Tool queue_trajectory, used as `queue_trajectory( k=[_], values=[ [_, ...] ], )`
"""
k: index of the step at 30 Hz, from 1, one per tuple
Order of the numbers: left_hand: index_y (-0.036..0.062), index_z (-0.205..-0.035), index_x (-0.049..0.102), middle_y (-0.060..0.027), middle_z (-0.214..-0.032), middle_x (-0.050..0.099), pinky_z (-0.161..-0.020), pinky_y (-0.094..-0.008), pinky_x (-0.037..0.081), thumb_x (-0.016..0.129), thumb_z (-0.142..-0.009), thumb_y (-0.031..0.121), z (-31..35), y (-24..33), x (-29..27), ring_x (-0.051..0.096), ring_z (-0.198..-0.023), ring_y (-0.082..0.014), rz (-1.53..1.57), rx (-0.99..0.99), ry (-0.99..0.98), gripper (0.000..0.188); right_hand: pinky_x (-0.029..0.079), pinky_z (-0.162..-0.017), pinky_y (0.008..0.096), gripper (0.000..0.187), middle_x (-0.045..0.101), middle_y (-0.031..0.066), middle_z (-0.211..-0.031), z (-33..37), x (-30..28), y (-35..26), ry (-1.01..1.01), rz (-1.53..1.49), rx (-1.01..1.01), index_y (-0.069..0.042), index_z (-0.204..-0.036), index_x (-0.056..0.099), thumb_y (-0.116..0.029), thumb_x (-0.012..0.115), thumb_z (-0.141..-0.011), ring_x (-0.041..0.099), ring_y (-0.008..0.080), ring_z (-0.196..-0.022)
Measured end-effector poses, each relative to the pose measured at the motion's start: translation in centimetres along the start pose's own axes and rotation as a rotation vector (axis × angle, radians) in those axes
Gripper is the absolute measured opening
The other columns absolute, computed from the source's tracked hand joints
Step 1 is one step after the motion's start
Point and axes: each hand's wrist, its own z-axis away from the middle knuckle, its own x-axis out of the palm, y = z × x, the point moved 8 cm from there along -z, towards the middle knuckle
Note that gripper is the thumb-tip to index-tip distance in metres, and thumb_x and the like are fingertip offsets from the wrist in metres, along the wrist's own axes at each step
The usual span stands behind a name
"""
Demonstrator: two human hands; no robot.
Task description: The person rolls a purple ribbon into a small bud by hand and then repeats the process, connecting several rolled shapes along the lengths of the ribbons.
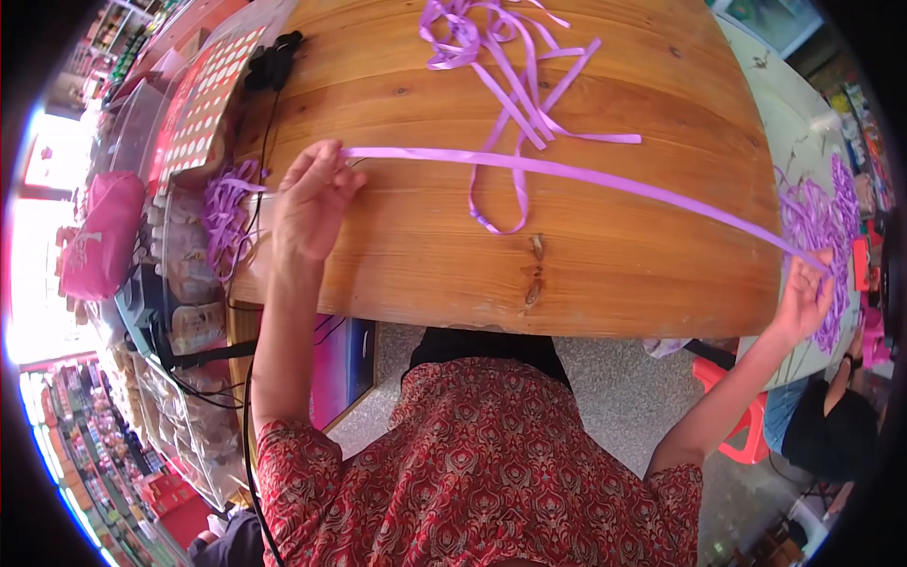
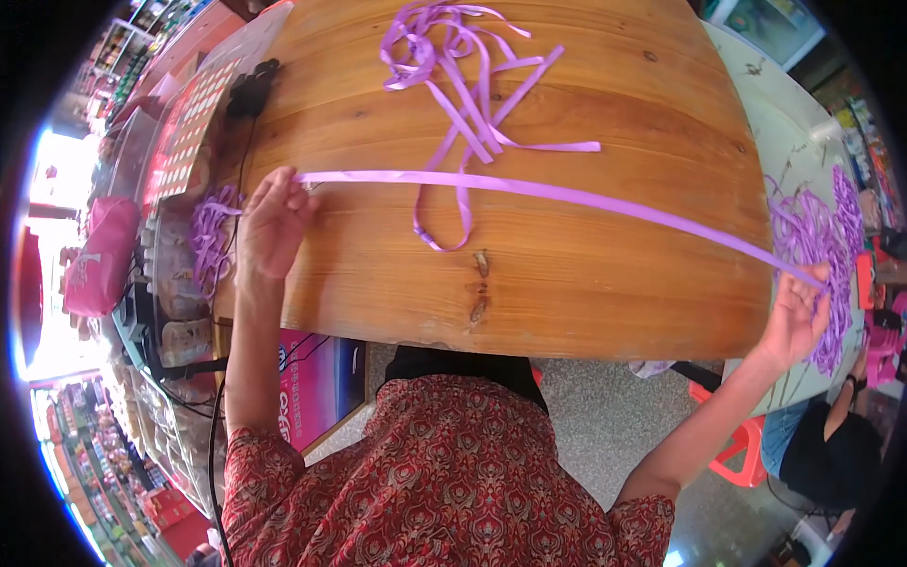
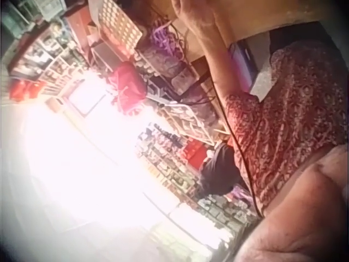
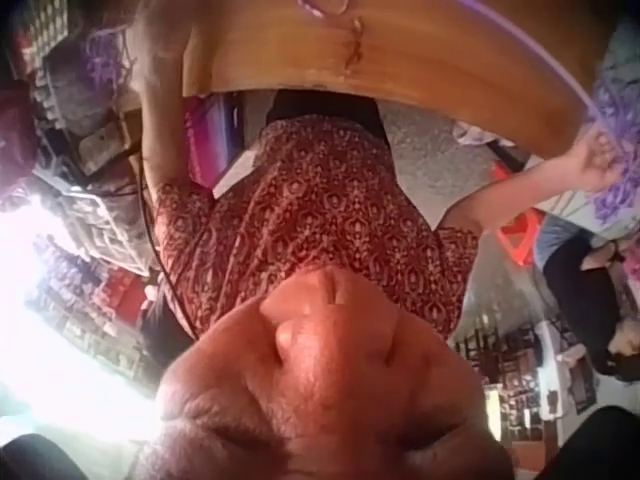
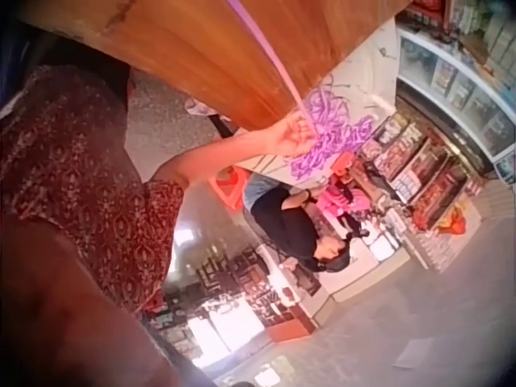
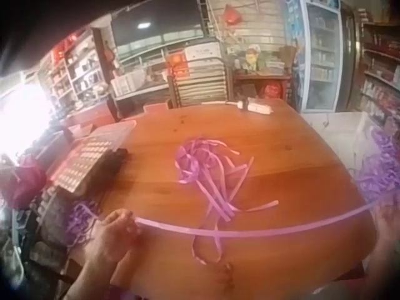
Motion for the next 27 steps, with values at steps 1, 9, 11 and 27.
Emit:
queue_trajectory(
  k=[1,9,11,27],
  values=[
    [0.0027,-0.1,0.06,-0.0038,-0.082,0.061,-0.075,-0.0348,0.053,0.058,-0.092,0.013,0.0,-0.2,-0.3,0.055,-0.069,-0.0121,0.019,0.007,-0.002,0.013,0.034,-0.098,0.049,0.04,0.052,0.0169,-0.122,-0.2,0.1,0.3,-0.005,-0.009,0.022,0.006,-0.124,0.044,0.006,0.049,-0.084,0.048,0.0277,-0.11],
    [0.0077,-0.098,0.061,-0.0083,-0.093,0.064,-0.091,-0.0408,0.048,0.05,-0.096,0.03,-1.6,-1.7,3.1,0.06,-0.094,-0.0222,0.303,-0.006,-0.066,0.025,0.038,-0.066,0.0292,0.016,0.046,0.0016,-0.073,2.8,6.2,9.4,-0.088,0.274,0.223,-0.001,-0.105,0.052,0.002,0.051,-0.09,0.044,0.0124,-0.064],
    [0.0105,-0.1,0.061,-0.0064,-0.086,0.062,-0.089,-0.0356,0.046,0.047,-0.097,0.034,-1.2,-0.8,4.3,0.057,-0.091,-0.0194,0.338,0.007,-0.067,0.027,0.04,-0.068,0.0289,0.022,0.048,0.0013,-0.075,5.1,8.2,16.4,-0.174,0.742,0.187,0.002,-0.11,0.054,-0.011,0.054,-0.093,0.046,0.0108,-0.067],
    [0.0055,-0.109,0.063,0.0012,-0.081,0.059,-0.059,-0.0174,0.04,0.056,-0.091,0.004,3.7,-5.0,19.2,0.049,-0.064,-0.0036,-0.286,-0.086,-0.344,0.019,0.046,-0.07,0.0271,0.026,0.062,0.0096,-0.09,12.5,14.8,24.8,-0.576,0.858,0.243,0.005,-0.112,0.059,-0.001,0.061,-0.087,0.056,0.0136,-0.078]
  ],
)
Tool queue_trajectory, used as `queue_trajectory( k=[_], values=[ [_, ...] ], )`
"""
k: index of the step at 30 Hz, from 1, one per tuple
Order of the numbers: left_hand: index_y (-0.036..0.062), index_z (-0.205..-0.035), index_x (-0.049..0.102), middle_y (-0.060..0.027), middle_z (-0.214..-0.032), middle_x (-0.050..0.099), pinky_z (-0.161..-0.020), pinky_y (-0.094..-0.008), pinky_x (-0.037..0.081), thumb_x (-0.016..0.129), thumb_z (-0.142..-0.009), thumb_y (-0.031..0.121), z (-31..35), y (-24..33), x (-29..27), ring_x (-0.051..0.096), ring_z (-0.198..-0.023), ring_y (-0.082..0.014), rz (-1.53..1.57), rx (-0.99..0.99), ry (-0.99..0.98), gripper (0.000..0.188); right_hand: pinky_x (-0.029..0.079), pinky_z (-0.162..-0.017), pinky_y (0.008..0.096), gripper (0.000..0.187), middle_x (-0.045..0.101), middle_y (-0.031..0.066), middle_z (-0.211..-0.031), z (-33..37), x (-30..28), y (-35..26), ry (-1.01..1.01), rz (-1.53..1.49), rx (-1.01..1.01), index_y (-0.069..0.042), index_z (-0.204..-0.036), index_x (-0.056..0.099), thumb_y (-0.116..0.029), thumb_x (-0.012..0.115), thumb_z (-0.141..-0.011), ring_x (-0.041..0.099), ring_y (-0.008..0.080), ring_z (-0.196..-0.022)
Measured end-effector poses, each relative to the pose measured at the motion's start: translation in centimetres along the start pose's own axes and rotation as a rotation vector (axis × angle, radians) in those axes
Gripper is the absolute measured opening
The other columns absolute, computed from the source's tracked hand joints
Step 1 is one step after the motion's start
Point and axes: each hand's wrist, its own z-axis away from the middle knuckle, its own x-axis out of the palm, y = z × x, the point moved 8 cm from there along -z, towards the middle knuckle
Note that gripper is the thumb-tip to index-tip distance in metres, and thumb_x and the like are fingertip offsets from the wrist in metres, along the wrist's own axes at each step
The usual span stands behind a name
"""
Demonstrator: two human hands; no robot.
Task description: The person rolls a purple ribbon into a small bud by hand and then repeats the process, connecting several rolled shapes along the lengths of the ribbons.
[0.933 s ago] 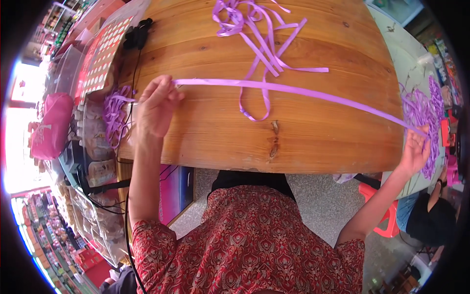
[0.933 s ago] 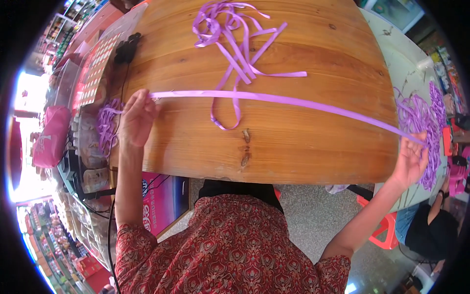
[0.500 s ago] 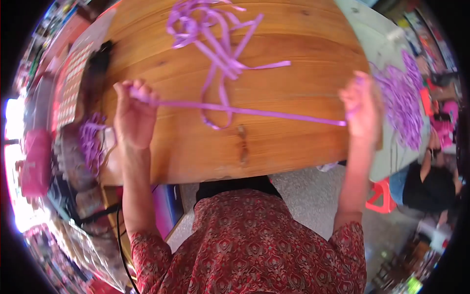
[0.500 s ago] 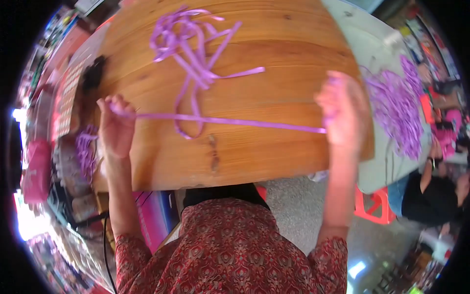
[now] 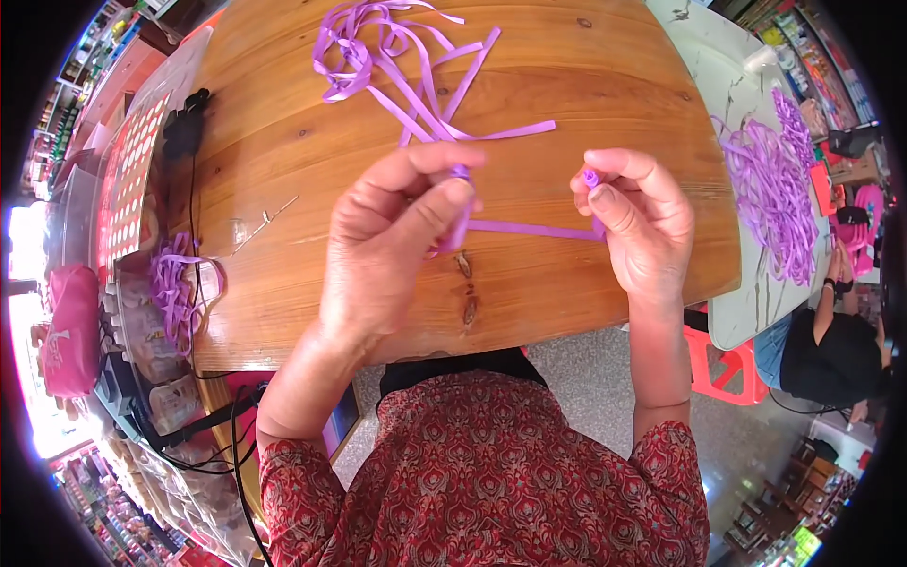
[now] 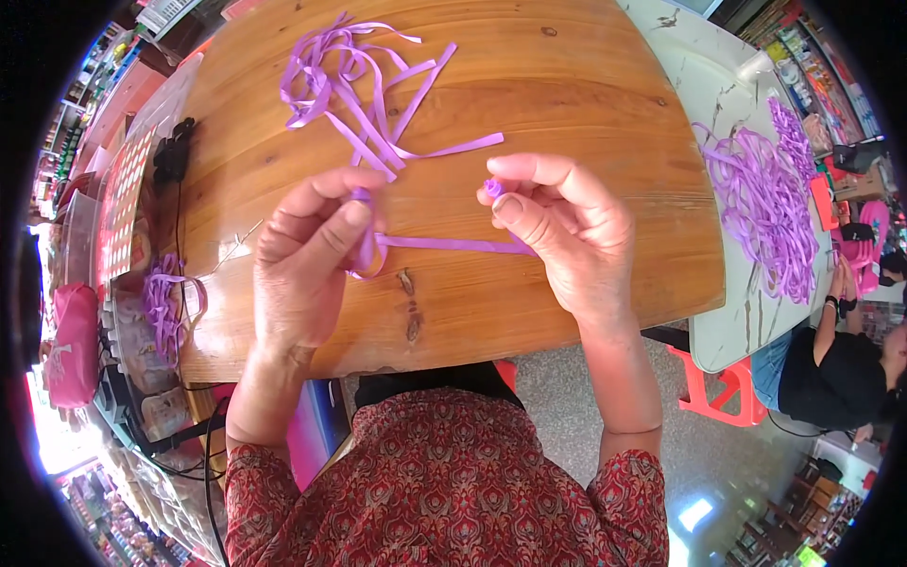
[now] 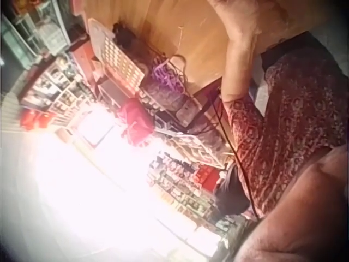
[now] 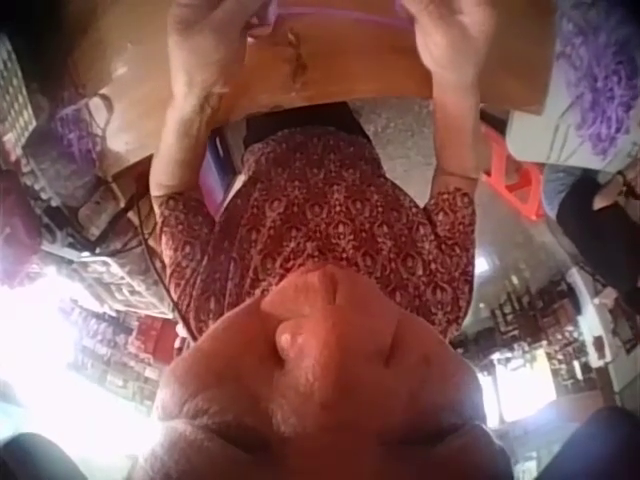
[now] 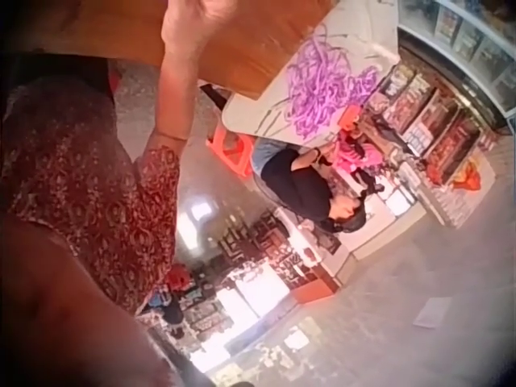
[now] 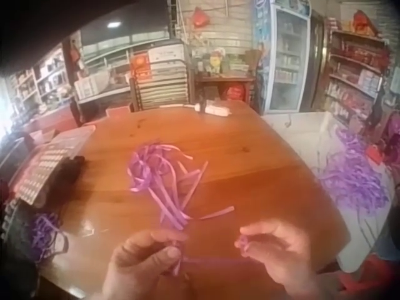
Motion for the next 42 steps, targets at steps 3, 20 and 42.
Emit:
queue_trajectory(
  k=[3,20,42],
  values=[
    [0.0023,-0.108,0.061,-0.004,-0.096,0.064,-0.075,-0.0223,0.046,0.056,-0.092,0.007,0.0,-0.8,1.9,0.058,-0.084,-0.009,0.084,-0.018,-0.055,0.017,0.051,-0.075,0.024,0.024,0.062,0.0078,-0.096,0.0,0.4,0.0,-0.01,-0.003,-0.02,0.003,-0.107,0.061,0.007,0.061,-0.084,0.061,0.013,-0.089],
    [0.0018,-0.108,0.058,-0.0065,-0.09,0.064,-0.07,-0.0211,0.048,0.058,-0.089,0.0,-0.6,-3.0,1.9,0.063,-0.079,-0.0123,0.214,-0.171,-0.109,0.019,0.049,-0.075,0.0238,0.02,0.059,0.012,-0.101,-0.5,3.0,-0.5,-0.094,0.24,-0.16,0.005,-0.102,0.061,0.011,0.059,-0.083,0.058,0.0135,-0.087],
    [0.0041,-0.103,0.062,-0.0017,-0.086,0.064,-0.064,-0.0198,0.048,0.064,-0.087,0.004,-0.6,-4.0,0.8,0.058,-0.073,-0.0067,0.38,-0.12,-0.018,0.016,0.049,-0.067,0.0251,0.02,0.064,0.0108,-0.088,-1.5,4.5,-0.2,-0.135,0.483,-0.252,0.002,-0.095,0.066,0.007,0.069,-0.076,0.062,0.0168,-0.08]
  ],
)
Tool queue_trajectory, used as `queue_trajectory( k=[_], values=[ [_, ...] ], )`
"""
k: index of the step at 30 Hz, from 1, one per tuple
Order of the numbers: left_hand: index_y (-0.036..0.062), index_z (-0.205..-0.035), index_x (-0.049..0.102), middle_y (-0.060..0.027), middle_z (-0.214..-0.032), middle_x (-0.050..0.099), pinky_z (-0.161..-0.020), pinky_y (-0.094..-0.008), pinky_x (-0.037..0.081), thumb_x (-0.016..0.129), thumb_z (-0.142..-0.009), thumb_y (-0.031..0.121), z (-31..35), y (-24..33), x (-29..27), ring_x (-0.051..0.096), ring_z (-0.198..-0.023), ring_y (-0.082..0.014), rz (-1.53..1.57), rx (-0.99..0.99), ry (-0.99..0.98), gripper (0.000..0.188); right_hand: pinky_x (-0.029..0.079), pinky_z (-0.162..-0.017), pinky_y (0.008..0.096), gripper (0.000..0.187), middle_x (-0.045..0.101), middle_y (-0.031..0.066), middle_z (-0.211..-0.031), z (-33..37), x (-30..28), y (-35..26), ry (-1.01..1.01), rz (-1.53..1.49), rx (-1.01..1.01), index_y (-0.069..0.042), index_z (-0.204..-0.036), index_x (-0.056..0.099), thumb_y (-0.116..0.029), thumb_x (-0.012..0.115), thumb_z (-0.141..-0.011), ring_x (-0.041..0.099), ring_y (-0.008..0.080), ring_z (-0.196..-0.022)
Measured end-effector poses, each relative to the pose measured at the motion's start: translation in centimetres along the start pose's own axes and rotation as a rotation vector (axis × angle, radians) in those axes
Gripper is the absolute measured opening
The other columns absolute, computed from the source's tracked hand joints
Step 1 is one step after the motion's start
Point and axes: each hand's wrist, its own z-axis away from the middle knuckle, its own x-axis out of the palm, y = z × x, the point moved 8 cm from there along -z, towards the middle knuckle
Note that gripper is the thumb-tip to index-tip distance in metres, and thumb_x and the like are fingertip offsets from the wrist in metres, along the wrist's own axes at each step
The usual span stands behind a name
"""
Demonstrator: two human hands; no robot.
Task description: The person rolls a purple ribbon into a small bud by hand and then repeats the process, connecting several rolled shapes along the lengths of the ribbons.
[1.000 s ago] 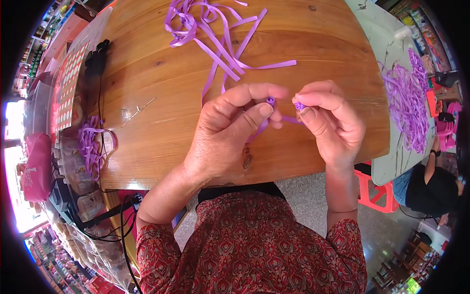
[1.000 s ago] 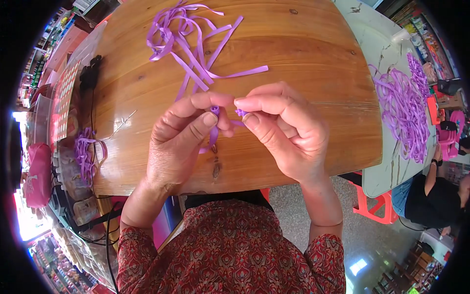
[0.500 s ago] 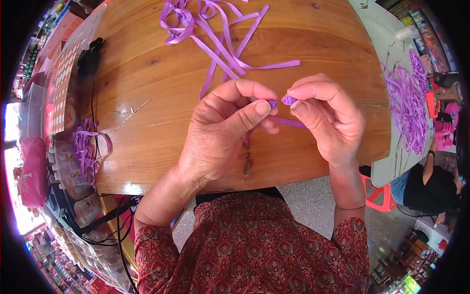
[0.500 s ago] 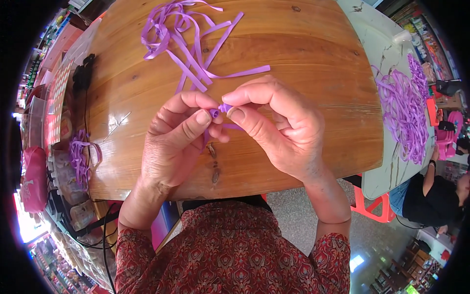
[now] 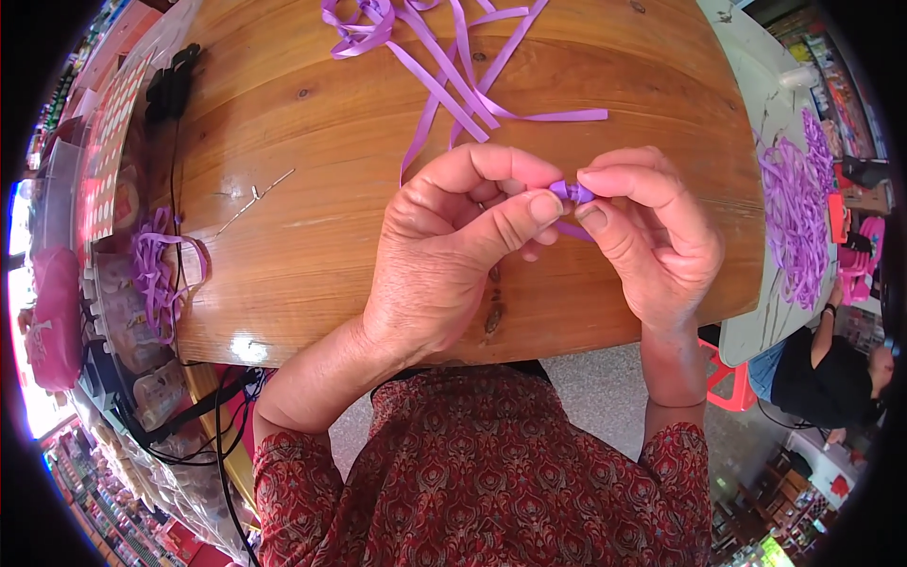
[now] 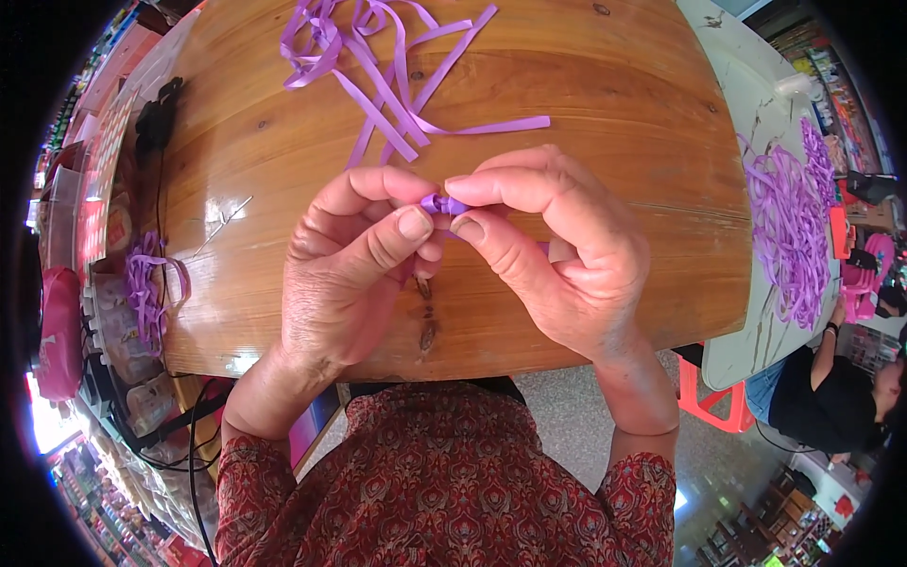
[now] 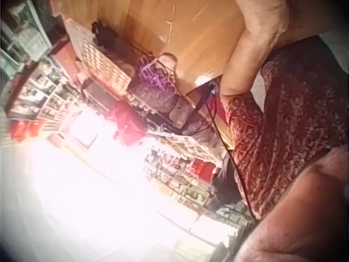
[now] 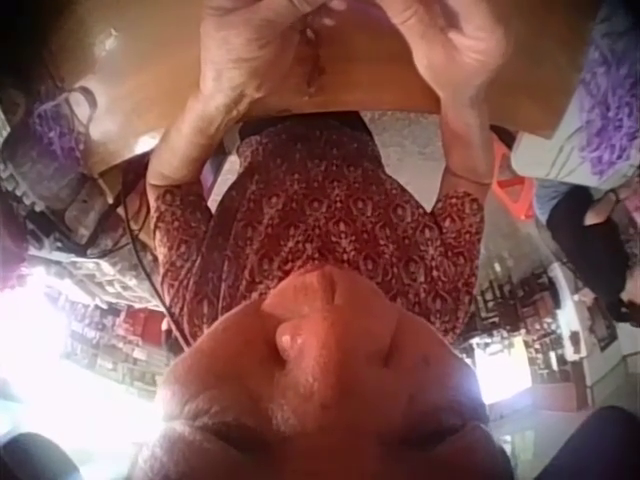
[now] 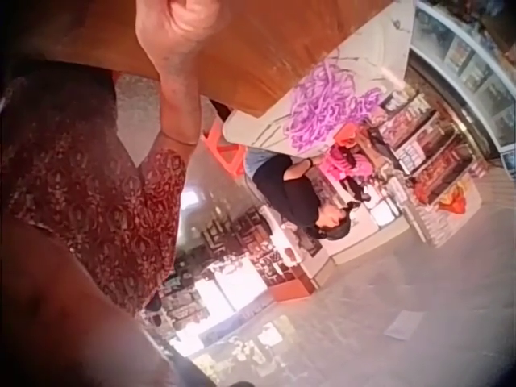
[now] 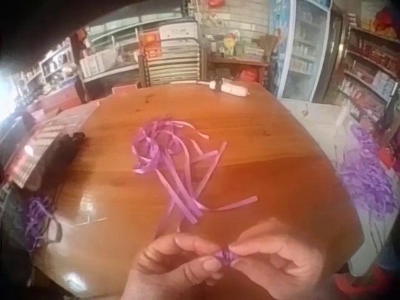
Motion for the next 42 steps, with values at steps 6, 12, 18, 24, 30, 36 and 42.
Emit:
queue_trajectory(
  k=[6,12,18,24,30,36,42],
  values=[
    [0.0026,-0.101,0.063,-0.0017,-0.087,0.065,-0.064,-0.0182,0.047,0.063,-0.088,0.004,0.0,-0.6,-0.3,0.057,-0.074,-0.0056,-0.006,-0.031,-0.04,0.013,0.046,-0.072,0.0225,0.021,0.059,0.0126,-0.099,0.3,0.2,-0.5,-0.076,0.06,-0.003,0.003,-0.1,0.063,0.008,0.066,-0.079,0.056,0.0128,-0.085],
    [0.0001,-0.103,0.062,-0.0021,-0.094,0.063,-0.076,-0.0188,0.045,0.06,-0.089,-0.001,0.2,0.4,0.7,0.055,-0.085,-0.0051,-0.065,0.152,-0.082,0.014,0.042,-0.064,0.0193,0.017,0.061,0.0113,-0.096,0.1,0.1,-0.8,-0.072,0.133,-0.01,0.001,-0.096,0.065,0.006,0.066,-0.079,0.054,0.0103,-0.079],
    [-0.0006,-0.102,0.062,-0.0035,-0.097,0.06,-0.081,-0.0214,0.045,0.062,-0.086,-0.004,0.3,0.9,0.8,0.055,-0.089,-0.0076,-0.182,0.24,-0.102,0.016,0.045,-0.066,0.0213,0.019,0.06,0.0116,-0.095,0.2,0.0,-0.8,-0.06,0.123,-0.013,0.002,-0.096,0.064,0.009,0.066,-0.078,0.055,0.0115,-0.079],
    [0.0004,-0.099,0.065,-0.0043,-0.092,0.059,-0.078,-0.0216,0.044,0.064,-0.085,-0.003,0.0,1.1,0.3,0.055,-0.086,-0.0098,-0.338,0.283,-0.073,0.015,0.048,-0.069,0.022,0.022,0.059,0.0124,-0.096,0.4,-0.2,-0.5,0.02,0.016,-0.018,0.002,-0.097,0.063,0.011,0.066,-0.077,0.056,0.0134,-0.082],
    [0.0002,-0.097,0.067,-0.0035,-0.088,0.058,-0.074,-0.021,0.043,0.065,-0.084,-0.002,0.2,1.4,0.4,0.052,-0.081,-0.0092,-0.37,0.296,-0.059,0.013,0.045,-0.064,0.0193,0.021,0.06,0.0118,-0.094,0.4,-0.1,-1.0,-0.05,0.114,-0.011,0.001,-0.095,0.065,0.011,0.066,-0.077,0.056,0.0126,-0.081],
    [0.0008,-0.092,0.069,-0.0019,-0.082,0.057,-0.067,-0.0208,0.041,0.067,-0.082,-0.002,0.3,1.8,0.4,0.049,-0.074,-0.009,-0.433,0.357,-0.036,0.01,0.041,-0.057,0.0188,0.02,0.062,0.0117,-0.09,0.3,0.1,-1.6,-0.05,0.191,-0.118,0.0,-0.092,0.066,0.011,0.067,-0.075,0.056,0.0124,-0.074],
    [0.0017,-0.089,0.069,-0.0015,-0.077,0.056,-0.061,-0.0218,0.039,0.07,-0.079,-0.003,0.7,2.7,1.0,0.048,-0.07,-0.0094,-0.576,0.458,-0.066,0.011,0.043,-0.058,0.0233,0.02,0.063,0.0117,-0.085,0.4,0.2,-2.0,-0.073,0.241,-0.131,0.001,-0.091,0.066,0.01,0.069,-0.073,0.058,0.0166,-0.072]
  ],
)
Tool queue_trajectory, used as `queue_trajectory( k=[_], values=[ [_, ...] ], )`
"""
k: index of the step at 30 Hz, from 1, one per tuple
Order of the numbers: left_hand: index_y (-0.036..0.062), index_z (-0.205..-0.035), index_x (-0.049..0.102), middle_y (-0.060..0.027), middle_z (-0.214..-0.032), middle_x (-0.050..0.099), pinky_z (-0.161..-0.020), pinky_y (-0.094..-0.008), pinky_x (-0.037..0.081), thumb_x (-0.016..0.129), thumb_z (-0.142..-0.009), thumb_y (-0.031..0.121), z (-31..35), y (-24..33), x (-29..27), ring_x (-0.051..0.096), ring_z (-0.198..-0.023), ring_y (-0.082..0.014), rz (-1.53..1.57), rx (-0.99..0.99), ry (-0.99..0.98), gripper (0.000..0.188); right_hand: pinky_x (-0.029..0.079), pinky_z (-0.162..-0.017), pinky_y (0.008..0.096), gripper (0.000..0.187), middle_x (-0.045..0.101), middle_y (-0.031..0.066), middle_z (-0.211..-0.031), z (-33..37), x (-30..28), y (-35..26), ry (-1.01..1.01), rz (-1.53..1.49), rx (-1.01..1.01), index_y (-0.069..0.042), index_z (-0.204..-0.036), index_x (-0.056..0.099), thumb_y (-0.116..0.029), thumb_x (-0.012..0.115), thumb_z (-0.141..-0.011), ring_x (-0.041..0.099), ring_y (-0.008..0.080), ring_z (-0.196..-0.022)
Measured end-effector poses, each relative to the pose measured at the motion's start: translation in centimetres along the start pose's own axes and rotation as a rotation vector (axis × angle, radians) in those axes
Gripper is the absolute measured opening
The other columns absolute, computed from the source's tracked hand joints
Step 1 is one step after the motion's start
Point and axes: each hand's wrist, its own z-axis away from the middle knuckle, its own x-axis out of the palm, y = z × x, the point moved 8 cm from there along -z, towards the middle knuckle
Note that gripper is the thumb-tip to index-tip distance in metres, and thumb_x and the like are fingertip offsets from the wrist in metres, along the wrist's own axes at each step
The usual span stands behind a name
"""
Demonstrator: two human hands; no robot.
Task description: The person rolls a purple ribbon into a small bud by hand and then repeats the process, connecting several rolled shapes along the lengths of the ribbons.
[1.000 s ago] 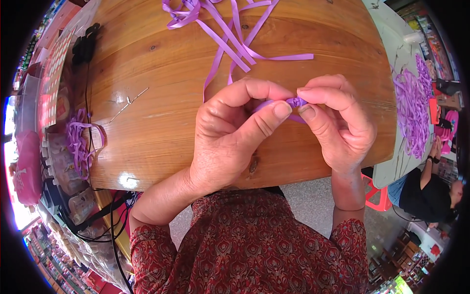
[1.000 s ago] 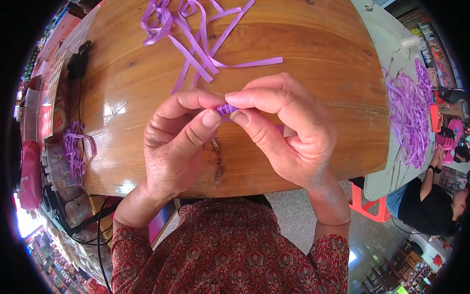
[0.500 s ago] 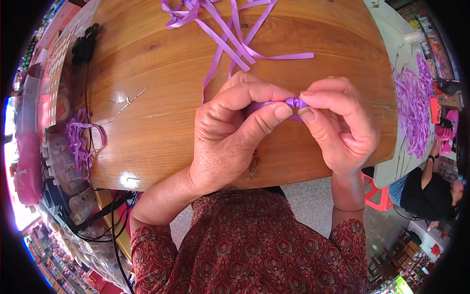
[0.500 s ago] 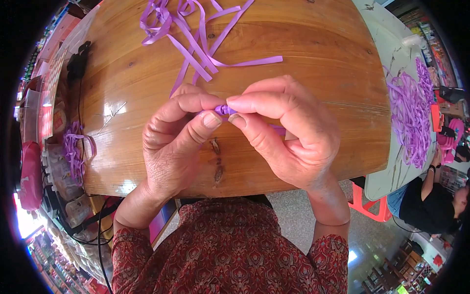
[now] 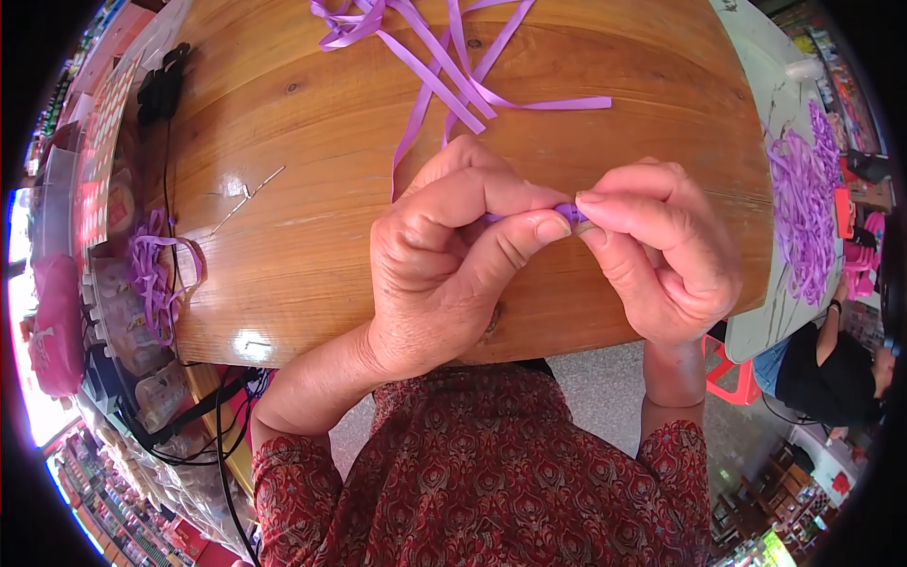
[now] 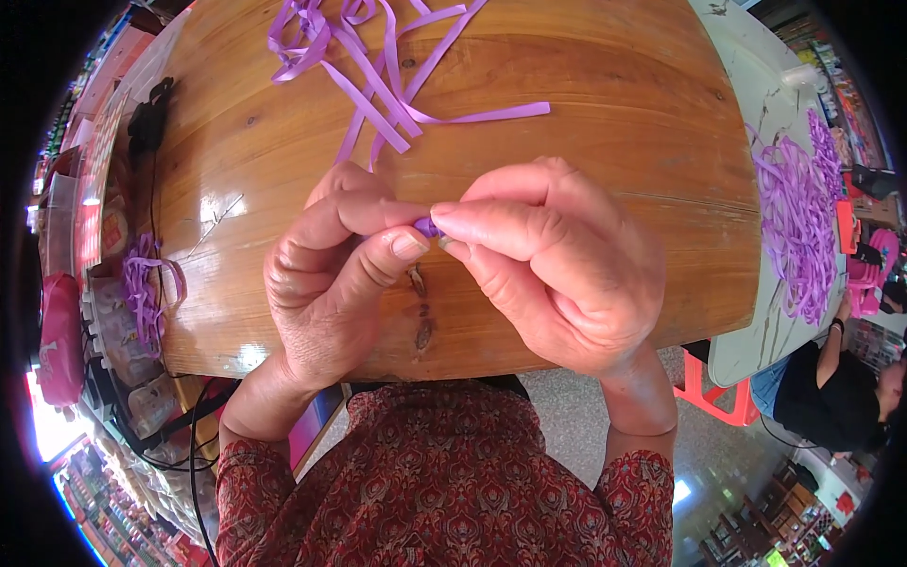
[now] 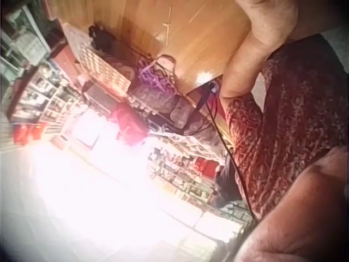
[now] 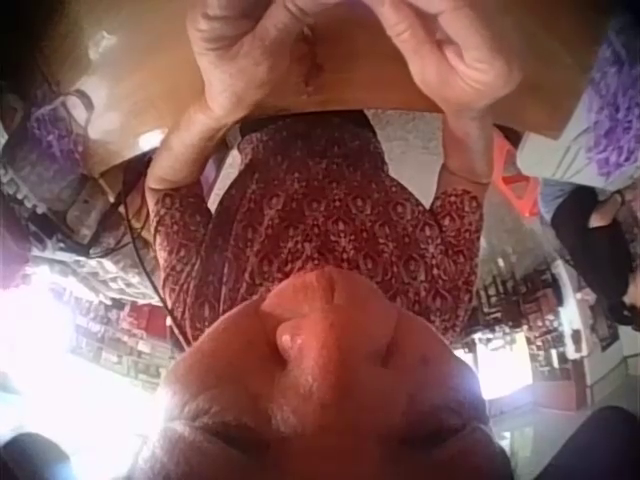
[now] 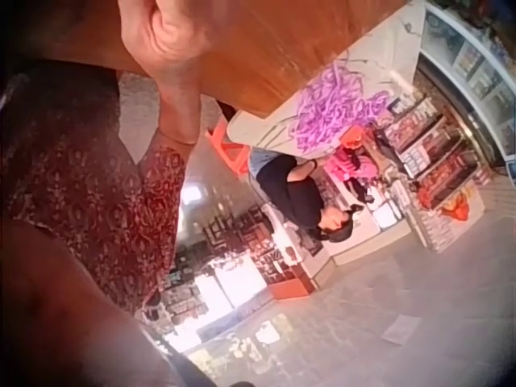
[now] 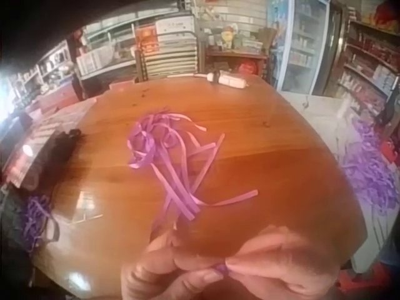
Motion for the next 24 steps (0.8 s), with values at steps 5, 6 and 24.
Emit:
queue_trajectory(
  k=[5,6,24],
  values=[
    [0.0023,-0.085,0.068,-0.002,-0.072,0.055,-0.057,-0.0233,0.038,0.072,-0.076,-0.002,-0.1,1.0,0.0,0.047,-0.064,-0.0114,-0.145,0.078,-0.023,0.011,0.045,-0.059,0.0268,0.017,0.062,0.0124,-0.083,0.1,0.0,-0.3,-0.003,0.003,-0.029,0.001,-0.089,0.065,0.006,0.07,-0.073,0.058,0.0193,-0.07],
    [0.0024,-0.083,0.068,-0.002,-0.07,0.054,-0.056,-0.0238,0.038,0.073,-0.075,-0.002,-0.2,1.2,0.1,0.047,-0.063,-0.0122,-0.171,0.094,-0.041,0.01,0.045,-0.059,0.028,0.017,0.062,0.0126,-0.082,0.0,0.1,-0.4,-0.012,-0.004,-0.038,0.002,-0.088,0.065,0.005,0.071,-0.073,0.058,0.0199,-0.07],
    [0.0005,-0.09,0.065,-0.0034,-0.078,0.054,-0.066,-0.0251,0.038,0.068,-0.08,0.0,0.1,1.0,0.7,0.047,-0.071,-0.0136,-0.252,0.031,-0.182,0.011,0.048,-0.062,0.0317,0.018,0.06,0.0137,-0.083,0.3,0.3,0.4,-0.065,-0.105,0.021,0.002,-0.09,0.064,0.0,0.072,-0.074,0.059,0.0235,-0.072]
  ],
)
